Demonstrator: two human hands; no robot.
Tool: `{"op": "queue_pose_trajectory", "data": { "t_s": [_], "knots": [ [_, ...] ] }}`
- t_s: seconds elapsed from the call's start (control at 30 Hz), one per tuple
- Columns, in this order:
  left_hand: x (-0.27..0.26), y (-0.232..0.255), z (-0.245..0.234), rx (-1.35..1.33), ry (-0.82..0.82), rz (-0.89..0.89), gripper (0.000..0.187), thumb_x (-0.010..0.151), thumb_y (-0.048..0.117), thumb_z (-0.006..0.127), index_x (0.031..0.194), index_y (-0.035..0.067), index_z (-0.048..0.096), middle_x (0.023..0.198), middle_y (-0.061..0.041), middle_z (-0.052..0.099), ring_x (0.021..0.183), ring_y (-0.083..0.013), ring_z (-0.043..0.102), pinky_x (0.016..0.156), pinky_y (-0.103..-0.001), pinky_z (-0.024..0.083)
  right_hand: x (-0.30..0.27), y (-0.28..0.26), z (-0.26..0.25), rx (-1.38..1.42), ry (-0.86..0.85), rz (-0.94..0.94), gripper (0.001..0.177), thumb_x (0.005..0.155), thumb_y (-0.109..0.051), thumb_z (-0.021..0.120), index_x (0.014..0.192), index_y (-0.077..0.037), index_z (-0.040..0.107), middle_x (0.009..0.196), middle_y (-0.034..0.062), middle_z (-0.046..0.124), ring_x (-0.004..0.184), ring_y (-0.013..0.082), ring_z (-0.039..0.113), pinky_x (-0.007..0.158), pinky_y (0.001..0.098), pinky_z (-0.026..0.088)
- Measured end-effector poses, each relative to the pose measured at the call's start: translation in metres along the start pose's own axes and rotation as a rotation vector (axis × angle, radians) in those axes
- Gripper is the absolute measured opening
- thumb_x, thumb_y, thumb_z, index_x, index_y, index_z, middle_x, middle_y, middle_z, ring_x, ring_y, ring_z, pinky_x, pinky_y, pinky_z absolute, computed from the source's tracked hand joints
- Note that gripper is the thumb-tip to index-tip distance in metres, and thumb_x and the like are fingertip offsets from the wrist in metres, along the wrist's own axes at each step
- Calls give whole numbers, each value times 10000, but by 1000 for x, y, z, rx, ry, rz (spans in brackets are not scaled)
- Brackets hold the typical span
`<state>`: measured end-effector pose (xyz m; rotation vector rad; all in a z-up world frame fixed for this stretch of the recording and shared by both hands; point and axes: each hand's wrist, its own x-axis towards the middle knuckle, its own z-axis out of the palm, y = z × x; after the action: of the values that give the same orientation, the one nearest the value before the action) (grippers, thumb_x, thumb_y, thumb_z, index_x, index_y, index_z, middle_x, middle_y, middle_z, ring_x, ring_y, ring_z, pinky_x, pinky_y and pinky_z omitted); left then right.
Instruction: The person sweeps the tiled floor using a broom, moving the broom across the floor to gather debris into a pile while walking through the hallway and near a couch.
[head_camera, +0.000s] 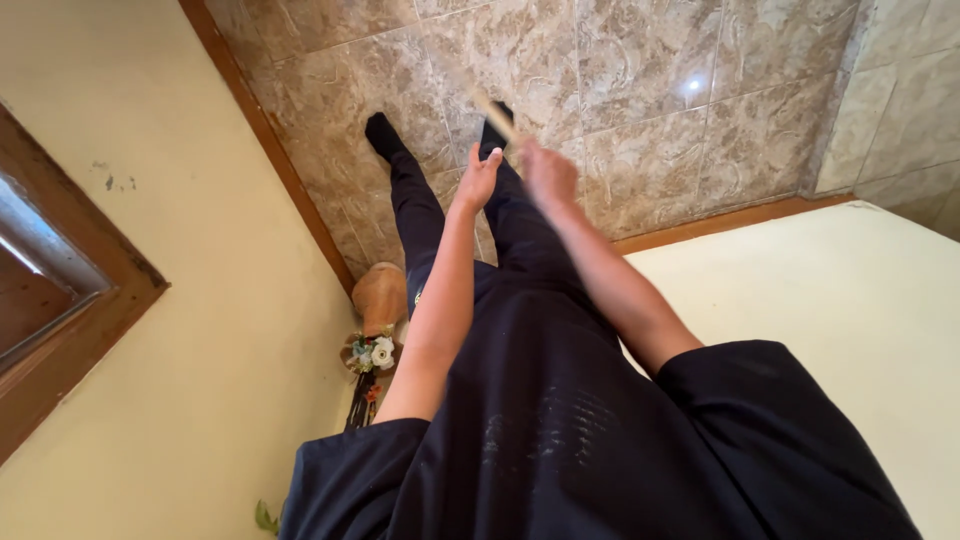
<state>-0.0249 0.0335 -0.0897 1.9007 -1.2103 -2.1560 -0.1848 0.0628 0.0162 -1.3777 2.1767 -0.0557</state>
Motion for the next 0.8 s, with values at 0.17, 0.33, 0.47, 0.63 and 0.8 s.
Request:
{"op": "queue_pose_trajectory", "data": {
  "t_s": [0.17, 0.33, 0.47, 0.63, 0.8],
  "knots": [
    [-1, -6, 16, -124, 93, 59, 992, 1019, 506, 586, 1621, 18, -33, 1534, -327, 414, 1426, -388, 467, 1167, -396, 370, 11, -23, 49, 3, -126, -116, 212, 964, -277, 583, 1143, -226, 684, 857, 127, 738, 772, 354, 722, 611, 506, 535],
    [0, -11, 11, 24, 86, 104, 935, 1024, 514, 564, 1633, 60, 18, 1583, -335, 364, 1455, -409, 420, 1166, -407, 350, 56, -10, 76, -230, -239, -223, 299, 955, -261, 586, 1229, -294, 698, 857, 118, 732, 781, 332, 727, 632, 482, 534],
    [-4, -10, 9, -14, 69, 37, 840, 1013, 500, 572, 1638, 121, 159, 1517, -311, 457, 1432, -379, 458, 1142, -414, 371, 103, 35, 49, -422, -362, -40, 297, 967, -273, 591, 1241, -346, 680, 783, 47, 689, 704, 249, 671, 589, 428, 490],
    [-8, -5, 6, 32, 70, 38, 707, 1007, 490, 569, 1564, 110, 359, 1362, -201, 661, 1287, -310, 613, 1095, -395, 438, 139, 84, -33, -255, -399, 310, 345, 1030, -326, 542, 1366, -312, 619, 689, 36, 601, 489, 161, 475, 458, 303, 374],
    [-11, 1, 12, -3, 53, 13, 671, 1006, 473, 569, 1547, 121, 386, 1297, -146, 702, 1234, -276, 634, 1071, -382, 439, 184, 129, -48, -329, -123, 215, 292, 1090, -251, 528, 1325, -187, 689, 710, 22, 598, 513, 127, 446, 460, 308, 334]
  ]
}}
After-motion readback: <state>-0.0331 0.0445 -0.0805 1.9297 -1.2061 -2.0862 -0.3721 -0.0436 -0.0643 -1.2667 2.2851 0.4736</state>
